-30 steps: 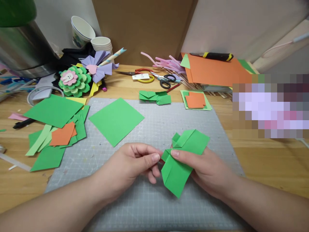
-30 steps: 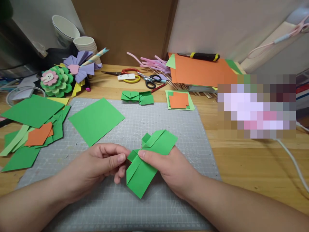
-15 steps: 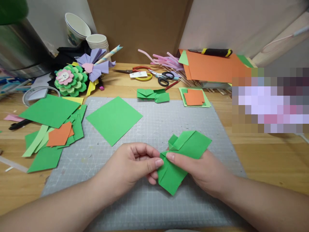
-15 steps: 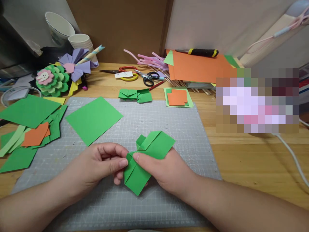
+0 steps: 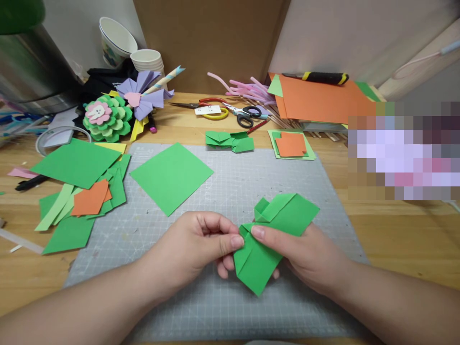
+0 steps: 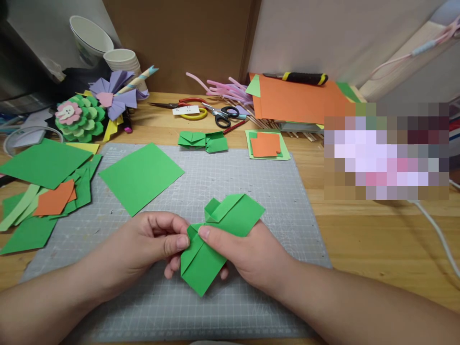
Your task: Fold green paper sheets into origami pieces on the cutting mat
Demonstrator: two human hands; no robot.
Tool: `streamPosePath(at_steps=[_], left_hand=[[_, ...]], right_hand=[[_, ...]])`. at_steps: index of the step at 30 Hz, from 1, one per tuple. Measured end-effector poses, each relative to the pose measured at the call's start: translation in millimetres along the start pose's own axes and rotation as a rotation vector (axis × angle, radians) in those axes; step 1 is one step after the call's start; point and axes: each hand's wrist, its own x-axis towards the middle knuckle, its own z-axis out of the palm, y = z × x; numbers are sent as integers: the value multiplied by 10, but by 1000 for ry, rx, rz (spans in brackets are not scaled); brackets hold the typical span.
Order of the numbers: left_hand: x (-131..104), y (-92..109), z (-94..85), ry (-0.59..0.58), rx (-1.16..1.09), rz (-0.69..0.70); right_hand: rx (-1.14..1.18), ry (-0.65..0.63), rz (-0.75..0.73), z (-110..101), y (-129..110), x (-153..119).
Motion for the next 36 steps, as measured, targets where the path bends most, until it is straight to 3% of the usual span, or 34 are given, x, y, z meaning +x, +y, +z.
streamPosePath(at_steps=[9, 23, 36], left_hand=[[-1, 34, -32, -29, 22, -5], [-12, 67, -23, -47, 45, -37], [-19, 71, -19, -30, 64, -20]], right_hand=[[-84, 70, 29, 30, -23, -8], [31, -28, 21, 20, 25, -19], [-3, 17, -19, 30, -5, -13]])
